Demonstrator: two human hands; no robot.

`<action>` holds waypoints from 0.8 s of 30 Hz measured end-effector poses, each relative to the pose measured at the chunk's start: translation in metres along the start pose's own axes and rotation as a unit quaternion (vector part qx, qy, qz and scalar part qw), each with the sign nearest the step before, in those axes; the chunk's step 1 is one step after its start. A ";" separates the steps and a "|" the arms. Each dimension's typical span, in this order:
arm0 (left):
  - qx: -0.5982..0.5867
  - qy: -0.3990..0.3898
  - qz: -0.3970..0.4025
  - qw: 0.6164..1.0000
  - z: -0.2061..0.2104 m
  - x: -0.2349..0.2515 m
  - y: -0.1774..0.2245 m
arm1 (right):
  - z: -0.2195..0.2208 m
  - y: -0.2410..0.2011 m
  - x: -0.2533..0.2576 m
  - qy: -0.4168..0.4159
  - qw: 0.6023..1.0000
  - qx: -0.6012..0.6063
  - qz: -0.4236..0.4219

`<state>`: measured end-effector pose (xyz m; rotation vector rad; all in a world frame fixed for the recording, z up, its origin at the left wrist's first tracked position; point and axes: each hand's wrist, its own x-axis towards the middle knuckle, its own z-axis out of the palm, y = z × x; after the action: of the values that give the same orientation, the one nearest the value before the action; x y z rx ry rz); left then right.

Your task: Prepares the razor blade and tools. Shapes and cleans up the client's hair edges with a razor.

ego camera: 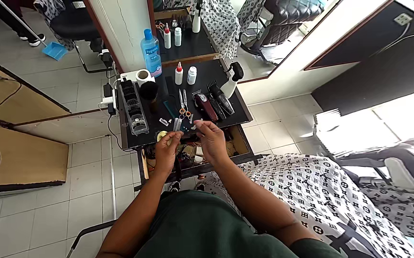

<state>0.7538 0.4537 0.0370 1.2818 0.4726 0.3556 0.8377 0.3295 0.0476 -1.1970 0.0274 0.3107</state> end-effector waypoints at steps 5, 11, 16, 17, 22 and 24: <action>-0.019 -0.032 -0.011 0.999 -0.001 0.002 0.003 | -0.015 -0.020 0.006 0.039 0.986 0.087 -0.134; -0.045 -0.015 -0.048 0.998 0.006 0.004 0.015 | -0.008 -0.030 -0.006 -0.030 0.956 0.108 -0.272; -0.004 -0.039 -0.081 0.996 0.017 0.004 0.021 | 0.024 -0.029 -0.016 -0.137 0.935 0.105 -0.309; 0.010 -0.048 -0.079 0.996 0.021 0.002 0.022 | 0.032 -0.025 -0.015 -0.166 0.932 0.099 -0.306; 0.109 -0.097 -0.027 0.989 0.022 -0.006 0.027 | 0.045 -0.017 0.010 -0.202 0.904 0.077 -0.368; 0.143 -0.115 -0.024 0.983 0.022 -0.009 0.030 | 0.046 -0.022 0.025 -0.160 0.886 0.038 -0.434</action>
<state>0.7582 0.4391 0.0723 1.5673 0.3647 0.0967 0.8603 0.3701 0.0797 -0.9581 -0.7624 -0.2899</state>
